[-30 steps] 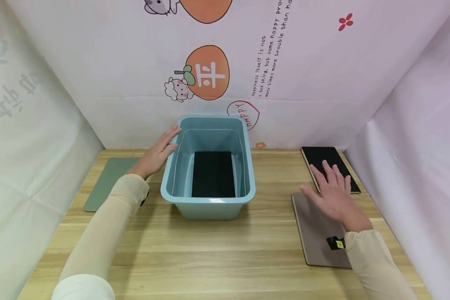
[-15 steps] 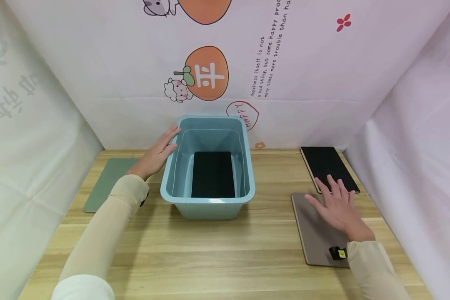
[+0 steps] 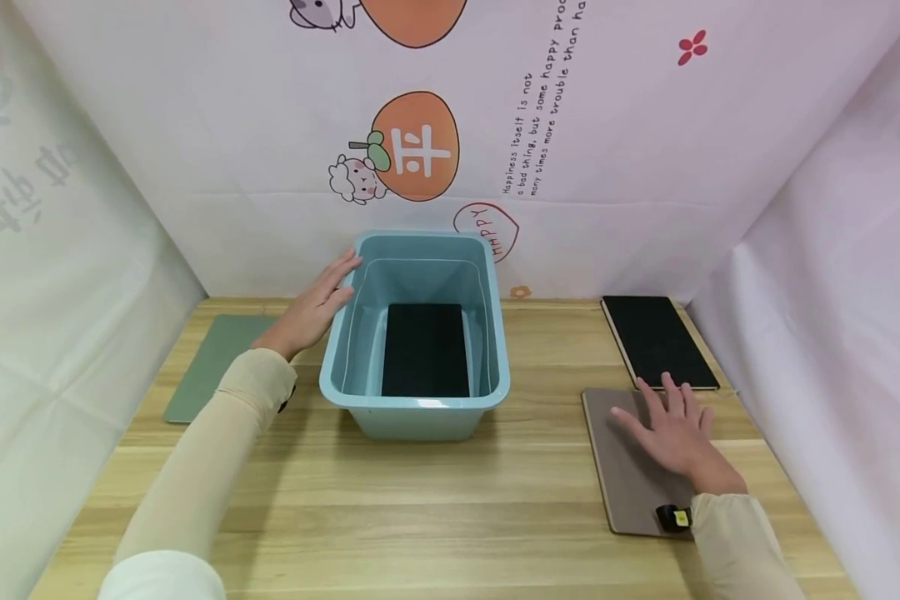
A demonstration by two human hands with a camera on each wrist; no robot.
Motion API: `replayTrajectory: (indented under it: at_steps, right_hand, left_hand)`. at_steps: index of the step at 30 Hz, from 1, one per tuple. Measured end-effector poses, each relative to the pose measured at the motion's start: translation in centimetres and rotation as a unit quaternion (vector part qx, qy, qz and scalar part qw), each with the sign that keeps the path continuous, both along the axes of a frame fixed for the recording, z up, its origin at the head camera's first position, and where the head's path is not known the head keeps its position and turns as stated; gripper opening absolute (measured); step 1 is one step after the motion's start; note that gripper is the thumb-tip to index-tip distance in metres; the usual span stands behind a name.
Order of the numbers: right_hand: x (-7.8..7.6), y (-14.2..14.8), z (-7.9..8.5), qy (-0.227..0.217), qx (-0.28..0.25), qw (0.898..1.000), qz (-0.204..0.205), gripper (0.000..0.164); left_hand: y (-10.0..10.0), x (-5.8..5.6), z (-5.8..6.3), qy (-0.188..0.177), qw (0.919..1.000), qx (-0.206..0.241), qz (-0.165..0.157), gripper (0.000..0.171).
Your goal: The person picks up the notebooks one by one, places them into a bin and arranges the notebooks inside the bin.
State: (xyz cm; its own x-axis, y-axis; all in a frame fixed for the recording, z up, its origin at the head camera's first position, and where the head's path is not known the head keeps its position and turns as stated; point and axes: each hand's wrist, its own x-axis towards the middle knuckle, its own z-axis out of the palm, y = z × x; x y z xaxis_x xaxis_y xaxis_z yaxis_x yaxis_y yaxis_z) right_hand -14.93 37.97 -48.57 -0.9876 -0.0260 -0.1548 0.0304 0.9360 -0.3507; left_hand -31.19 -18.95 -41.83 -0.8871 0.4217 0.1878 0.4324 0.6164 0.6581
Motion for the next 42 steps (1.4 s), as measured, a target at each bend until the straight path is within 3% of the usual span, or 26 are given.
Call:
replayTrajectory:
  at_steps: [11, 16, 23, 29, 42]
  right_hand:
    - [0.3, 0.1, -0.9, -0.02, 0.019, 1.0, 0.003, 0.102]
    - [0.4, 0.2, -1.4, -0.033, -0.001, 0.999, -0.003, 0.106]
    - [0.6, 1.1, -2.2, -0.018, -0.014, 1.0, 0.001, 0.114]
    - [1.2, 1.4, -1.3, -0.026, -0.009, 1.0, 0.001, 0.122]
    - [2.2, 0.9, 1.0, -0.07, 0.022, 0.997, -0.039, 0.125]
  left_hand:
    - [0.0, 0.0, 0.0, 0.004, 1.0, -0.004, -0.003, 0.057]
    - [0.1, 0.0, 0.0, 0.005, 1.0, -0.001, 0.0, 0.057]
    - [0.1, 0.1, 0.0, -0.003, 1.0, 0.005, 0.0, 0.057]
    - [0.1, 0.1, -0.1, 0.001, 1.0, 0.006, -0.001, 0.057]
    - [0.0, 0.0, -0.1, 0.002, 1.0, 0.005, 0.0, 0.057]
